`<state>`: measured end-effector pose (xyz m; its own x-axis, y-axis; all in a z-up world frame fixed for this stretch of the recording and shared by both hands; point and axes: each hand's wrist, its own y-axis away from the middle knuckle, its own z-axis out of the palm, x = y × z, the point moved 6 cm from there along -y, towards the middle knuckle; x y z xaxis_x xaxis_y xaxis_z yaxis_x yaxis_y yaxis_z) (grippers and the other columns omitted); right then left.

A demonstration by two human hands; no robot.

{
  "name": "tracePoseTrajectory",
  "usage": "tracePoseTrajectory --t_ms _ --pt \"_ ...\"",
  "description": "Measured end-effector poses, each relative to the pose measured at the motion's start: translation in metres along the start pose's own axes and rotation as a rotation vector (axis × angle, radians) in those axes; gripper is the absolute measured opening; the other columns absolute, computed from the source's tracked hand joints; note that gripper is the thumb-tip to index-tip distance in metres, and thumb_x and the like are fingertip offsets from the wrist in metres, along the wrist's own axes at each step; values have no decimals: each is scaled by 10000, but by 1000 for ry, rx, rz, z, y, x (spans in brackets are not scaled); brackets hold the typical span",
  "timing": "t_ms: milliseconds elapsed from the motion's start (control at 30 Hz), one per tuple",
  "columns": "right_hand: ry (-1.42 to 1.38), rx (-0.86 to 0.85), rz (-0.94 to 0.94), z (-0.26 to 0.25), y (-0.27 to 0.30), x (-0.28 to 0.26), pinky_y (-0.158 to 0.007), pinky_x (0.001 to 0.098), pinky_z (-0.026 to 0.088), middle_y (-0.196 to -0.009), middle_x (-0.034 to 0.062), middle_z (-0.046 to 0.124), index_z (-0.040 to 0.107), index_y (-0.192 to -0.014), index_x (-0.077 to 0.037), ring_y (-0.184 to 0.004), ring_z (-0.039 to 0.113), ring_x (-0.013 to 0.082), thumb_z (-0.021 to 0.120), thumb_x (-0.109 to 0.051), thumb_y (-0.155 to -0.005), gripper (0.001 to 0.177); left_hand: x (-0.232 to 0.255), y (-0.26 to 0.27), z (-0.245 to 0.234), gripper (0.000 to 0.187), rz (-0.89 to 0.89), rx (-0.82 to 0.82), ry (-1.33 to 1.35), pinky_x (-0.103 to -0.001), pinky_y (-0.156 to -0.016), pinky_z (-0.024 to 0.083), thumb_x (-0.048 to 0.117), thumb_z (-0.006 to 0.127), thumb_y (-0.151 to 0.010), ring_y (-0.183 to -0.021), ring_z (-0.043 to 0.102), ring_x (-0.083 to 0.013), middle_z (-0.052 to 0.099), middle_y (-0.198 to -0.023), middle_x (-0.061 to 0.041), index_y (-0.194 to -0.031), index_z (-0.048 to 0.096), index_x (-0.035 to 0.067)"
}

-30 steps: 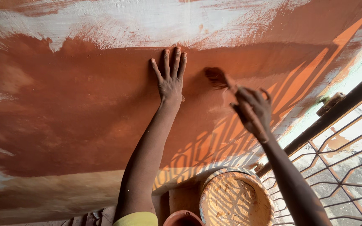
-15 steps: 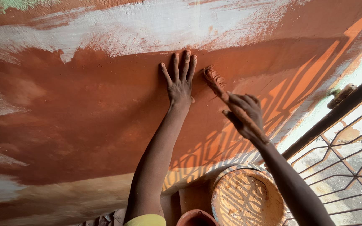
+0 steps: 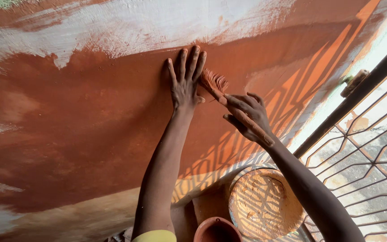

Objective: The person paints a wall with reddish-brown paint using a wide brush. They repeatedly dip the brush into a bucket and apply paint in broad strokes, covering a white base layer. The person occasionally steadies themselves by placing a hand on the wall.

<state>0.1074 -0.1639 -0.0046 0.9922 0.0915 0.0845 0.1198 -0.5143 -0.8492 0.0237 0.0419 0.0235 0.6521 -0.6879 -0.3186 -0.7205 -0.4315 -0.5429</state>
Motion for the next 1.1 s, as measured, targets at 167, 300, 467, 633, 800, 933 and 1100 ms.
tracePoseTrajectory --t_ms 167,300,467,633,800,933,1100 --pt "-424 347 510 -78 8 111 -946 363 563 -1239 114 674 651 -1329 -58 -1080 657 214 752 -224 -1049 341 -50 15 -8 1640 -29 213 73 -787 -1201 30 890 779 -409 -1601 -71 -287 -172 -1723 9 -1636 -168 358" --pt "48 793 508 -92 21 121 -1138 352 570 -1449 153 649 546 -1505 29 -1301 658 250 734 -117 -1165 415 -48 15 3 1632 -19 216 73 -788 -1211 42 900 765 -417 -1607 -70 -293 -162 -1732 9 -1640 -176 369" --pt "-119 181 240 21 7 -1 -1069 410 486 -1349 164 683 654 -1339 -83 -1205 609 247 740 -192 -992 374 -48 13 7 1638 -7 237 60 -786 -1224 41 913 749 -429 -1610 -89 -299 -183 -1732 -1 -1644 -197 355" --pt "32 71 23 8 7 11 -1090 515 462 -1323 81 696 679 -1278 -150 -1203 640 234 751 -297 -929 385 -51 11 4 1638 -7 238 54 -781 -1225 44 924 738 -425 -1609 -93 -291 -193 -1725 0 -1633 -210 354" --pt "-380 727 547 -82 27 150 -1129 411 610 -1381 191 657 550 -1449 16 -1265 669 281 765 -288 -1131 489 -47 15 2 1630 -12 236 64 -784 -1223 53 920 741 -417 -1609 -70 -292 -163 -1731 4 -1632 -194 366" --pt "-361 753 649 -56 19 105 -1078 384 621 -1316 186 672 544 -1429 21 -1223 665 278 751 -302 -1094 509 -48 14 3 1617 -8 235 68 -784 -1218 65 913 742 -422 -1605 -54 -294 -138 -1731 8 -1634 -180 369" --pt "-203 85 94 32 -9 -60 -1038 458 471 -1272 87 705 690 -1229 -91 -1116 667 266 781 -271 -924 366 -59 16 -3 1498 -56 452 -333 -765 -1271 15 767 852 -671 -1626 -89 -334 -154 -1751 -43 -1671 -177 337"
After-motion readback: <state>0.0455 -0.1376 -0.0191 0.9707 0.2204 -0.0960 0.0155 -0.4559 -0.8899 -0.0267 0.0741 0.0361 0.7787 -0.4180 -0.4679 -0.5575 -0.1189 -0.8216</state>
